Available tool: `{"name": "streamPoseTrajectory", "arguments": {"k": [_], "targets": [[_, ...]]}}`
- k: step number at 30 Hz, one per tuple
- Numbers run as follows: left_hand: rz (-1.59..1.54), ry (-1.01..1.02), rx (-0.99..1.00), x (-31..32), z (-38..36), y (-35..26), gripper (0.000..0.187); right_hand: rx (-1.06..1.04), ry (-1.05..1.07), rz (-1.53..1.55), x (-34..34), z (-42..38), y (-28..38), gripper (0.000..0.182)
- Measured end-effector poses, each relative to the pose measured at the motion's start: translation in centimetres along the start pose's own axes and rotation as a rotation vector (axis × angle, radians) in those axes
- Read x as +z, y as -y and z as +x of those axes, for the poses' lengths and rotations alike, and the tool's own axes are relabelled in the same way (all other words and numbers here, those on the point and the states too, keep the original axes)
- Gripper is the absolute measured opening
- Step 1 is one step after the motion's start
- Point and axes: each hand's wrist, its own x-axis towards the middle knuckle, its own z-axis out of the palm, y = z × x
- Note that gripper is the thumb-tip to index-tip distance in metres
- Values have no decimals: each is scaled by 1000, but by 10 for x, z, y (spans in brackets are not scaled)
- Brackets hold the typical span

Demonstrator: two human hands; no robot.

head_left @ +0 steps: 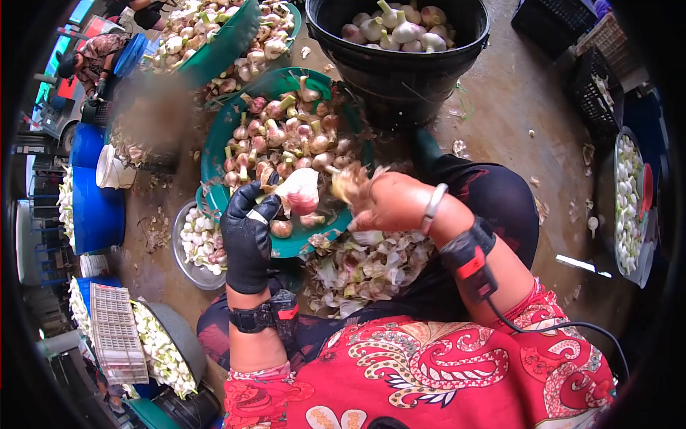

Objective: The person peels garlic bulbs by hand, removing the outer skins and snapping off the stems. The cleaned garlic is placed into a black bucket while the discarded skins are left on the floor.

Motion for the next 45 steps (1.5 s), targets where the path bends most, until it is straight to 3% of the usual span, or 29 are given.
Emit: {"name": "streamPoseTrajectory", "arguments": {"k": [1, 2, 3, 6, 9, 11, 13, 14, 15, 17, 18, 19, 20, 21, 22, 23, 25, 28, 31, 33, 34, 35, 37, 39, 41, 42, 43, 45], "targets": [[-9, 23, 13, 1, 0, -2, 25, -55, 19, -275, 7, -2, -4, 21], [62, 32, 20, 5, -1, -8, 28, 147, -30, -192, 9, 4, 2, 20], [59, 37, 18, 9, -2, -10, 28, 154, -31, -193, 6, 6, 5, 20], [36, 60, 7, 16, -4, -16, 30, -43, -405, 682, 10, 18, 10, 14], [5, 85, -21, 18, -3, -18, 28, 11, -282, 906, 5, 20, 17, 12], [69, 136, 12, 15, 1, -17, 25, 16, -319, 903, 8, 22, 20, 12], [22, 93, 3, 16, 6, -14, 23, -355, -769, 209, 14, 27, 19, 10], [-23, 50, -6, 16, 8, -12, 20, -365, -786, 215, 16, 23, 26, 9], [-28, 93, 44, 11, 11, -12, 17, -386, -716, 151, 16, 19, 30, 9], [418, 103, 454, -2, 25, 0, 18, -438, -588, 241, 27, 18, 33, 8], [421, 100, 460, -4, 25, 2, 18, -403, -609, 263, 29, 16, 35, 8], [218, 109, 353, -3, 22, 4, 19, -252, -618, 239, 23, 12, 32, 11], [12, 116, 244, -1, 19, 3, 20, -187, -564, 615, 18, 16, 28, 13], [7, 117, 243, 1, 16, 3, 20, -112, -495, 986, 11, 20, 26, 15], [-130, 137, 124, 2, 14, 2, 21, -104, -481, 1137, 6, 19, 25, 19], [-263, 158, 3, 4, 12, 0, 21, -100, -487, 1135, 8, 19, 24, 19], [-299, 201, -45, 11, 10, -4, 24, -134, -336, 1180, 13, 21, 23, 24], [-525, 156, -137, 21, 8, -4, 28, -90, -376, 1053, 10, 19, 23, 21], [-548, 166, -115, 26, 4, -6, 29, -65, -435, 1026, 11, 23, 24, 10], [-499, 116, -107, 32, 2, -13, 28, -365, -874, 334, 13, 27, 24, 6], [-477, 129, -128, 31, 5, -14, 27, -417, -892, 254, 13, 25, 26, 8], [-456, 139, -148, 28, 7, -16, 27, -422, -885, 259, 11, 22, 33, 8], [-388, 51, -12, 21, 19, 1, 27, -672, -748, 186, 9, 13, 47, 12], [175, -92, 285, 4, 44, 31, 27, -708, -451, 327, 20, 1, 53, 9], [301, 9, 350, -11, 38, 35, 31, -534, -380, 426, 14, -5, 40, 4], [91, 46, 207, -15, 37, 40, 31, -370, -313, 590, 3, -6, 34, 3], [-117, 85, 59, -16, 37, 44, 31, -238, -259, 1011, -4, -5, 35, 8], [-1, 101, 156, -8, 41, 40, 31, -91, -314, 976, -4, 2, 22, 13]]}}
